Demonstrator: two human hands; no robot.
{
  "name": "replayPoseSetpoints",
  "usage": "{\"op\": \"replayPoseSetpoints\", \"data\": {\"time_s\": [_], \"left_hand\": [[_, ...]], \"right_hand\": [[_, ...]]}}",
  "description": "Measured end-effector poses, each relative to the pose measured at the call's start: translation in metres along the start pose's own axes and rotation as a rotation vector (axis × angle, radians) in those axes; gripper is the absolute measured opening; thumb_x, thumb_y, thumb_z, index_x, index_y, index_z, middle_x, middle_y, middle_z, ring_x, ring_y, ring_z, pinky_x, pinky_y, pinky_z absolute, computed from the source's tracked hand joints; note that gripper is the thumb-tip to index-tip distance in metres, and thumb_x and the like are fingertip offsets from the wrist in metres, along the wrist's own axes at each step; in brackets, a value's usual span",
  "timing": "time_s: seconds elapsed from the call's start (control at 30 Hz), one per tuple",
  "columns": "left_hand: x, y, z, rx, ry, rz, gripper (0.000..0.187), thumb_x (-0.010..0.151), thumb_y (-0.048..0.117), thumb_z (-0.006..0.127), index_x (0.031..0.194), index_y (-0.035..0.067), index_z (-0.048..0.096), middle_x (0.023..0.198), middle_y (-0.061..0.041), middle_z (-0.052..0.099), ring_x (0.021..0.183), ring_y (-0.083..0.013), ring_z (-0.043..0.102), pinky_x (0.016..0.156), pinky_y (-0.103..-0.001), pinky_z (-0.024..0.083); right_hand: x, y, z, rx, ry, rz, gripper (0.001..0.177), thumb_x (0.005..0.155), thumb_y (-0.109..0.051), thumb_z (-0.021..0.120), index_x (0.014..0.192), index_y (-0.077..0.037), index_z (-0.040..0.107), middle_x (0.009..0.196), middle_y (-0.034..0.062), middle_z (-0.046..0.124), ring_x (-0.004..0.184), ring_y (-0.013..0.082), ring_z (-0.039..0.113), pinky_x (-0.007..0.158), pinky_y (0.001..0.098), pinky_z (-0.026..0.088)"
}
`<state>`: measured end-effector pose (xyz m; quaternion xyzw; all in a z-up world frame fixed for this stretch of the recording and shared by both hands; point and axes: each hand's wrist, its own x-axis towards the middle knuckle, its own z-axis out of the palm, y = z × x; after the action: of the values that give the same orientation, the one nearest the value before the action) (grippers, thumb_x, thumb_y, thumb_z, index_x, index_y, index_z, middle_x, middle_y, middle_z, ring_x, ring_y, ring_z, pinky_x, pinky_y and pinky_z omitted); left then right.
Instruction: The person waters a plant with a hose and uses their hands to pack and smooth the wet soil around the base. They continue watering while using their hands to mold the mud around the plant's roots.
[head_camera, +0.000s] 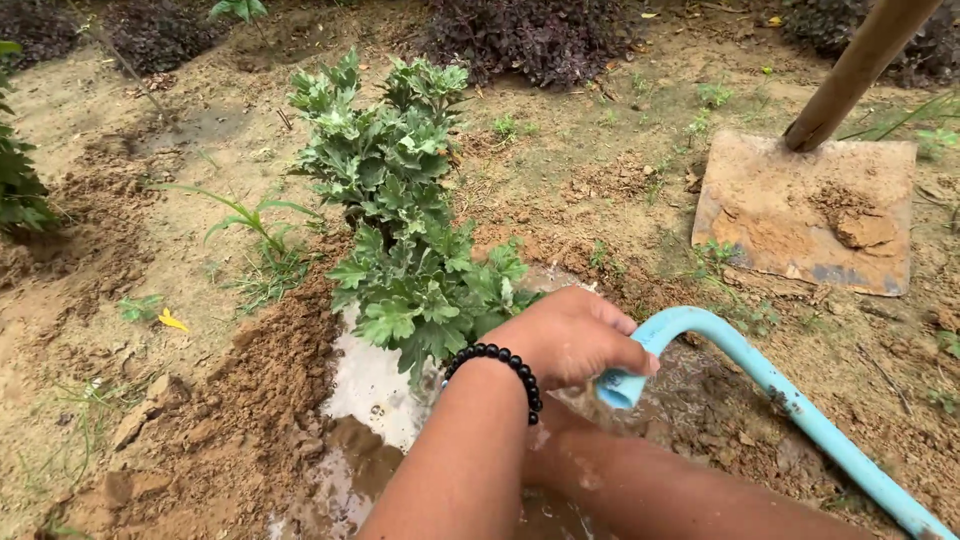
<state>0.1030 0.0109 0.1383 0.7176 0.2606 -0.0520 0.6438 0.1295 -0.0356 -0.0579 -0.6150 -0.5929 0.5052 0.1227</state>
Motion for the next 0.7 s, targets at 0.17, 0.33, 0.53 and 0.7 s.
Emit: {"op": "replayPoseSetpoints", "data": {"time_s": [0.17, 0.33, 0.53, 0.7], "left_hand": [[-0.018, -0.038, -0.009, 0.053, 0.135, -0.101, 0.021, 0.079, 0.015, 0.076, 0.097, 0.007, 0.081, 0.077, -0.006, 0.075, 0.065, -0.0154, 0.066, 0.062, -0.033, 0.055], [-0.026, -0.052, -0.008, 0.127, 0.325, -0.235, 0.024, 0.083, 0.017, 0.073, 0.106, 0.014, 0.079, 0.079, -0.002, 0.074, 0.066, -0.0113, 0.066, 0.065, -0.03, 0.053], [-0.003, -0.101, -0.023, -0.284, 0.351, -0.087, 0.03, 0.093, 0.024, 0.059, 0.102, 0.005, 0.081, 0.072, -0.003, 0.069, 0.055, -0.0126, 0.055, 0.051, -0.031, 0.044], [-0.009, -0.077, -0.018, -0.566, 0.315, -0.16, 0.025, 0.095, 0.024, 0.057, 0.1, 0.01, 0.077, 0.078, 0.002, 0.068, 0.059, -0.0092, 0.053, 0.054, -0.027, 0.048]], "right_hand": [[0.005, 0.033, -0.024, -0.687, -0.016, -0.099, 0.056, 0.091, -0.04, 0.054, 0.144, -0.022, 0.05, 0.149, 0.0045, 0.049, 0.137, 0.0214, 0.039, 0.114, 0.0444, 0.03], [-0.048, -0.027, -0.005, -1.011, -0.021, -0.293, 0.048, 0.089, -0.028, 0.059, 0.134, -0.014, 0.057, 0.139, 0.0114, 0.057, 0.129, 0.0292, 0.05, 0.107, 0.0483, 0.039], [-0.126, -0.037, -0.023, -0.007, 0.355, -0.341, 0.015, 0.092, -0.015, 0.065, 0.105, -0.011, 0.069, 0.095, 0.0099, 0.068, 0.095, 0.0316, 0.065, 0.087, 0.0456, 0.053], [-0.157, -0.089, -0.083, -0.572, 1.031, -0.63, 0.056, 0.06, -0.012, 0.069, 0.114, 0.001, 0.061, 0.108, 0.0155, 0.06, 0.106, 0.0363, 0.058, 0.089, 0.0467, 0.044]]}}
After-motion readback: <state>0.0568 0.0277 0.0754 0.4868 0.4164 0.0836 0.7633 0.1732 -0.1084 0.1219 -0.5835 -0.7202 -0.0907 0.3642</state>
